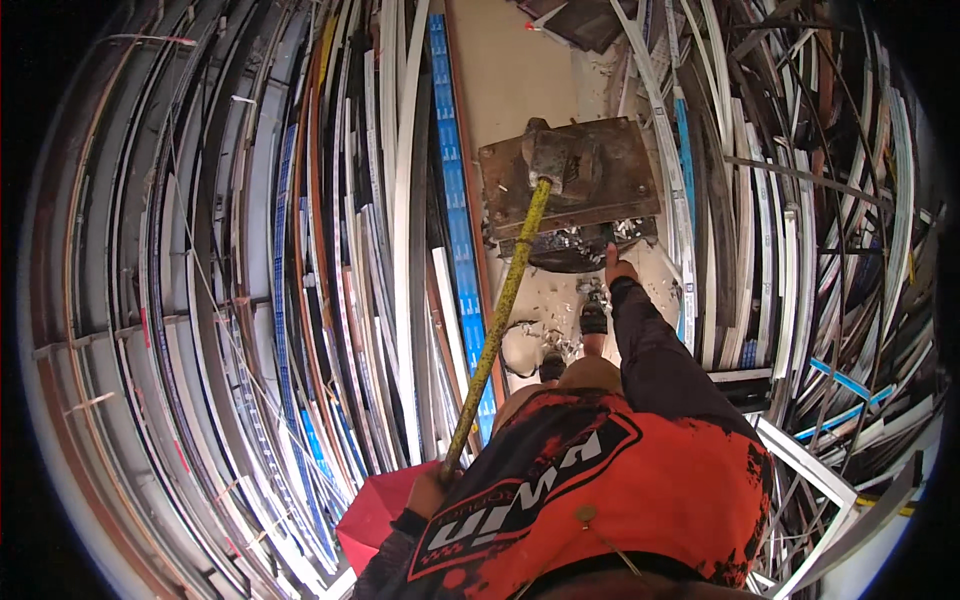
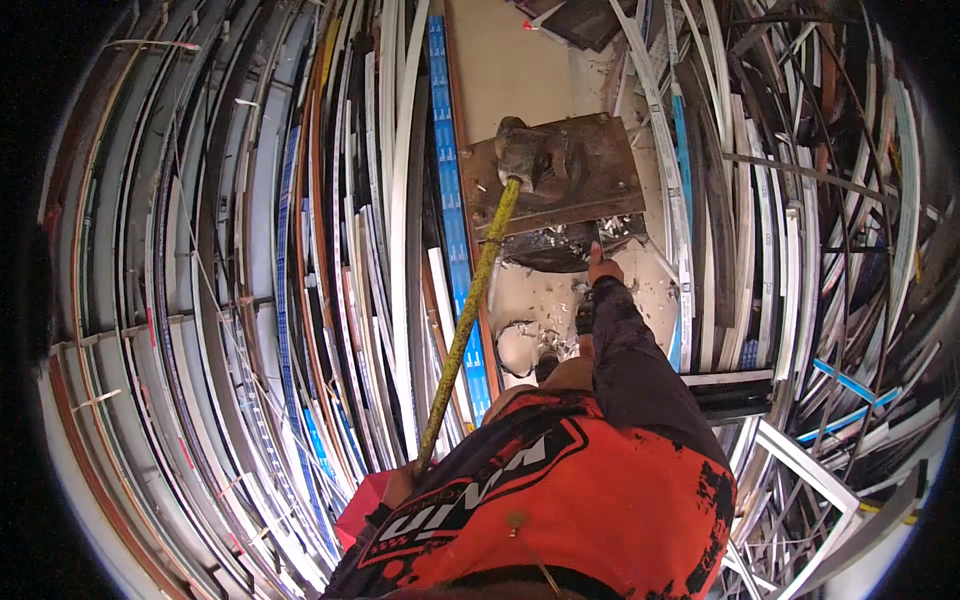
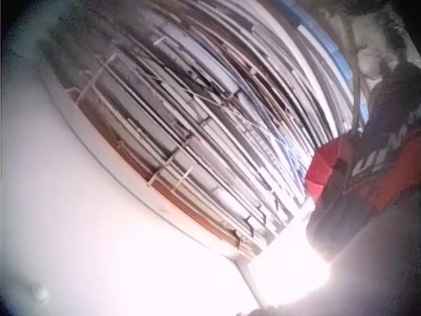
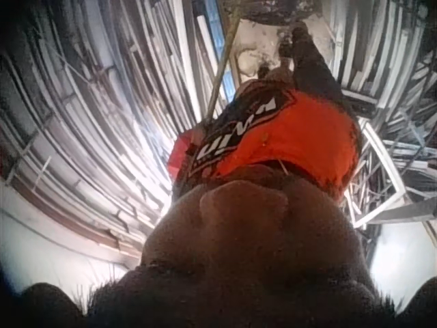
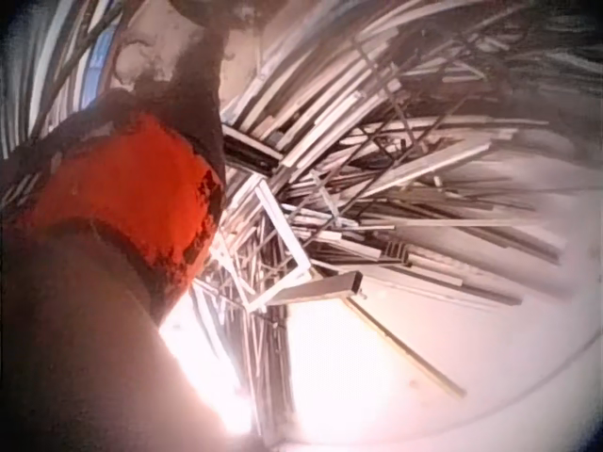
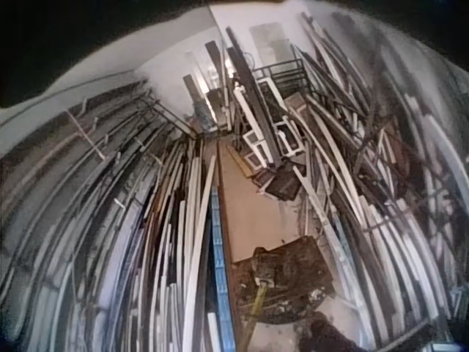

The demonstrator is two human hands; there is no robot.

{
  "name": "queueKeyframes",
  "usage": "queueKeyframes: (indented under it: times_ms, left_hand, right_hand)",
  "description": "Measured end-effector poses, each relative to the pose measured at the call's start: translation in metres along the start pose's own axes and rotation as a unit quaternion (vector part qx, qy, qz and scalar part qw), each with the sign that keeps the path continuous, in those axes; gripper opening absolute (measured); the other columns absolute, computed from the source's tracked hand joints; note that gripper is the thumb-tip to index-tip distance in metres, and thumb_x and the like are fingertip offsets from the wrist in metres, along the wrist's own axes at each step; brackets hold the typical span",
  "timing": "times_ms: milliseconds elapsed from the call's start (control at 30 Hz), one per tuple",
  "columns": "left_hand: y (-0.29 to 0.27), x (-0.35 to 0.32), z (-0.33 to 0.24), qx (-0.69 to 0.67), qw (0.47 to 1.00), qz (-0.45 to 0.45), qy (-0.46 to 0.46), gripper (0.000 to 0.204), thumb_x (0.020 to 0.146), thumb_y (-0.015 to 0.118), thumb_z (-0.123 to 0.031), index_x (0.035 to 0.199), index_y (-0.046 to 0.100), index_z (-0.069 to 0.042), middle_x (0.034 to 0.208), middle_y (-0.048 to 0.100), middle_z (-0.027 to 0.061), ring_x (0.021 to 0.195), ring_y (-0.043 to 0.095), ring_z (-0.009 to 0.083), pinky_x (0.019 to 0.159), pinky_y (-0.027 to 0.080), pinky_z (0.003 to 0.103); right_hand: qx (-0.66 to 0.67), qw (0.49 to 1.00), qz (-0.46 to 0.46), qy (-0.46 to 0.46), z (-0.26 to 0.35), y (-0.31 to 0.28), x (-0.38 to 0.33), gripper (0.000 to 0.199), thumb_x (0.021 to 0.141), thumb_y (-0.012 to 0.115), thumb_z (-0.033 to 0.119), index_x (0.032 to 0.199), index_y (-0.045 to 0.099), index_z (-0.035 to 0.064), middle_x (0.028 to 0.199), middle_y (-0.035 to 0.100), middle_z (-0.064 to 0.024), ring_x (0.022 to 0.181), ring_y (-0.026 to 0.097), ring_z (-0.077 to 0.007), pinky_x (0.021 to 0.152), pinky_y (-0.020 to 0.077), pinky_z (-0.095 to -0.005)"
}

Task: The person organizes long metal profiles in a storage area by picking them up and placing them onto racks.

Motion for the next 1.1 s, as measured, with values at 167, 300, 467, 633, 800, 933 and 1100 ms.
queueKeyframes:
  times_ms: [167,300,467,633,800,933,1100]
  left_hand:
    - [0.003,0.011,0.005,0.011,0.999,-0.023,0.034,0.024,0.086,0.064,-0.024,0.100,0.065,-0.005,0.081,0.066,0.0236,0.079,0.066,0.0408,0.067,0.051,0.046]
    - [-0.022,-0.008,-0.001,0.094,0.990,-0.101,0.007,0.021,0.084,0.063,-0.019,0.100,0.063,-0.005,0.076,0.063,0.0258,0.074,0.064,0.0441,0.062,0.051,0.049]
    - [-0.045,0.007,-0.009,0.114,0.977,-0.162,0.085,0.024,0.083,0.063,-0.021,0.099,0.064,-0.003,0.070,0.062,0.0234,0.069,0.064,0.0420,0.060,0.050,0.047]
    - [-0.068,0.018,-0.011,0.175,0.967,-0.159,0.098,0.025,0.082,0.063,-0.022,0.099,0.064,-0.003,0.074,0.064,0.0239,0.073,0.064,0.0429,0.065,0.051,0.051]
    - [-0.082,0.018,-0.005,0.180,0.960,-0.159,0.147,0.030,0.083,0.066,-0.022,0.104,0.059,-0.002,0.085,0.064,0.0269,0.084,0.064,0.0439,0.071,0.051,0.049]
    - [-0.081,0.022,-0.004,0.202,0.942,-0.197,0.181,0.029,0.085,0.065,-0.023,0.103,0.057,-0.002,0.084,0.065,0.0276,0.084,0.063,0.0457,0.072,0.051,0.051]
    - [-0.078,-0.007,-0.017,0.210,0.905,-0.273,0.249,0.037,0.086,0.064,-0.023,0.112,0.053,0.001,0.095,0.063,0.0292,0.090,0.061,0.0458,0.077,0.049,0.052]
  right_hand:
    - [-0.020,0.997,0.018,-0.075,-0.033,-0.012,0.036,0.099,0.087,0.011,0.079,0.088,0.069,-0.0015,0.082,0.066,-0.0229,0.074,0.064,-0.0377,0.071,0.0463,-0.0527]
    - [-0.004,0.998,0.010,-0.060,-0.023,0.030,0.010,0.106,0.078,0.010,0.088,0.067,0.064,-0.0023,0.062,0.061,-0.0195,0.061,0.065,-0.0353,0.064,0.0502,-0.0481]
    - [-0.024,0.998,0.053,0.021,-0.144,0.033,-0.018,0.103,0.081,0.014,0.084,0.078,0.068,-0.0030,0.065,0.064,-0.0205,0.071,0.068,-0.0357,0.072,0.0518,-0.0457]
    - [-0.051,0.994,-0.021,-0.094,-0.154,0.000,-0.133,0.089,0.089,0.029,0.073,0.115,0.058,-0.0074,0.108,0.061,-0.0333,0.109,0.058,-0.0422,0.093,0.0431,-0.0470]
    - [0.133,0.951,-0.038,-0.277,-0.016,-0.108,-0.243,0.052,0.096,0.048,0.051,0.099,0.055,0.0001,0.075,0.058,-0.0172,0.074,0.060,-0.0313,0.069,0.0461,-0.0398]
    - [0.157,0.943,-0.033,-0.293,0.023,-0.122,-0.303,0.047,0.095,0.052,0.047,0.103,0.057,0.0014,0.078,0.062,-0.0147,0.075,0.061,-0.0291,0.072,0.0475,-0.0374]
    - [0.134,0.893,-0.076,-0.422,0.053,-0.121,-0.403,0.051,0.084,0.069,0.038,0.120,0.055,0.0034,0.100,0.061,-0.0199,0.090,0.061,-0.0352,0.078,0.0479,-0.0400]
Point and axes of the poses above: each hand's wrist, its own x-axis towards the middle knuckle, its own y-axis out of the palm, z = x × y, the point moved 6 cm from there along x, towards the middle knuckle
